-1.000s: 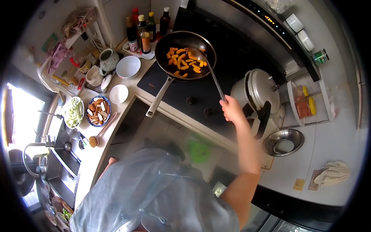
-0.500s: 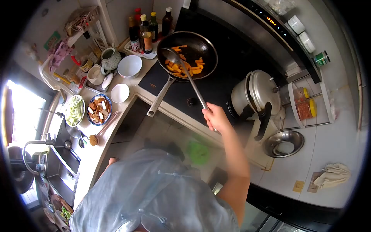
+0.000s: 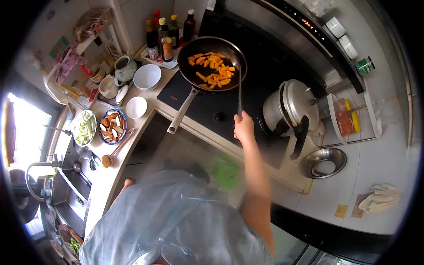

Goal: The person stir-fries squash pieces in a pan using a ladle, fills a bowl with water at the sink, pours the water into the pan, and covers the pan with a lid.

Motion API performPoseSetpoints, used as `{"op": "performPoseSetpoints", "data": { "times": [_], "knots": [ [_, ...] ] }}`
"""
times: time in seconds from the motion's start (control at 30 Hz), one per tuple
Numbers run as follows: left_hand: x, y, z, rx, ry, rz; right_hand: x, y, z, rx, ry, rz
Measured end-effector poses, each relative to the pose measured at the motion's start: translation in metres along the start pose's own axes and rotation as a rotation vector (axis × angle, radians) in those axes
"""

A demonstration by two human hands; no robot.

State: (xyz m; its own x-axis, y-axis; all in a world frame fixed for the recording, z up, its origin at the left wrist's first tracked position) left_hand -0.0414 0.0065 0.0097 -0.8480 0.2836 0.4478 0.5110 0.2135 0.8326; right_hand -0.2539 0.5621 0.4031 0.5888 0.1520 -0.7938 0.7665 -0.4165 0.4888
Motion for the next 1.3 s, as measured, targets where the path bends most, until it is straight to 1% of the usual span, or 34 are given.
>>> {"op": "performPoseSetpoints", "data": {
  "times": [0.07, 0.1, 0.2, 0.23, 0.33, 0.37, 0.47, 0.5, 0.6, 0.63, 0.67, 0.73, 0.8, 0.87, 0.97, 1.07, 1.1, 1.23, 1.3],
  "knots": [
    [0.0, 0.001, -0.001, -0.002, -0.001, 0.001, 0.005, 0.0, 0.003, -0.097, -0.021, 0.049],
    [0.0, 0.001, 0.0, -0.001, -0.002, -0.002, 0.006, 0.004, 0.003, -0.18, -0.076, 0.079],
    [-0.004, 0.003, 0.001, 0.0, 0.002, -0.007, -0.003, 0.011, -0.003, -0.259, -0.203, 0.081],
    [-0.005, 0.003, 0.001, -0.002, 0.001, -0.008, -0.004, 0.009, 0.0, -0.208, -0.165, 0.041],
    [-0.007, 0.004, 0.001, 0.0, 0.001, -0.009, -0.01, -0.013, 0.013, -0.084, -0.182, 0.013],
    [-0.007, 0.005, 0.001, -0.001, 0.001, -0.008, -0.015, -0.02, 0.017, -0.091, -0.229, 0.053],
    [-0.007, 0.005, 0.002, -0.002, 0.002, -0.007, -0.03, -0.039, 0.028, -0.218, -0.306, 0.067],
    [-0.007, 0.005, 0.001, -0.003, 0.001, -0.004, -0.036, -0.044, 0.032, -0.274, -0.294, 0.058],
    [-0.003, 0.004, 0.003, -0.006, -0.005, 0.0, -0.043, -0.043, 0.029, -0.366, 0.017, -0.052],
    [-0.003, 0.003, 0.003, -0.004, -0.003, 0.001, -0.048, -0.032, 0.024, -0.353, 0.132, -0.06],
    [-0.002, 0.003, 0.003, -0.005, -0.003, 0.001, -0.045, -0.033, 0.012, -0.344, 0.336, -0.113],
    [-0.003, 0.004, 0.004, -0.006, 0.001, 0.0, -0.026, -0.035, -0.019, 0.051, 0.77, -0.929],
    [-0.004, 0.002, 0.007, -0.009, 0.001, -0.002, -0.047, 0.008, -0.048, 0.052, 1.105, -0.611],
    [-0.003, 0.002, 0.008, -0.01, -0.002, -0.002, -0.058, 0.035, -0.069, 0.158, 1.336, -0.581],
    [-0.003, 0.002, 0.008, -0.01, -0.005, -0.003, -0.061, 0.052, -0.086, 0.237, 1.308, -0.487],
    [0.0, 0.0, 0.009, -0.015, -0.017, 0.002, -0.033, 0.032, -0.102, 0.195, 0.984, -0.711],
    [0.003, -0.001, 0.008, -0.017, -0.018, 0.005, -0.053, 0.053, -0.086, 0.031, 0.642, -0.035],
    [0.008, -0.003, 0.004, -0.015, -0.027, 0.014, -0.035, 0.044, -0.068, -0.17, 0.2, 0.131],
    [0.01, -0.003, 0.002, -0.012, -0.024, 0.017, -0.029, 0.052, -0.057, -0.269, 0.079, 0.2]
  ]
}}
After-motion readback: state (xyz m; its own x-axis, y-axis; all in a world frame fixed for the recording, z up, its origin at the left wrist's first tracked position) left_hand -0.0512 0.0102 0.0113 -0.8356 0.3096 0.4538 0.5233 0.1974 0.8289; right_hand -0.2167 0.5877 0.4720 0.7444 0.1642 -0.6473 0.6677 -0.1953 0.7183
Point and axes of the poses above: each hand's wrist, its own y-axis away from the middle knuckle, its own z-axis out of the palm, x = y × z, the point moved 2 cm from there along -y, towards the middle knuckle, and after that the axes turned 10 degrees about z, right-handed, at the moved point
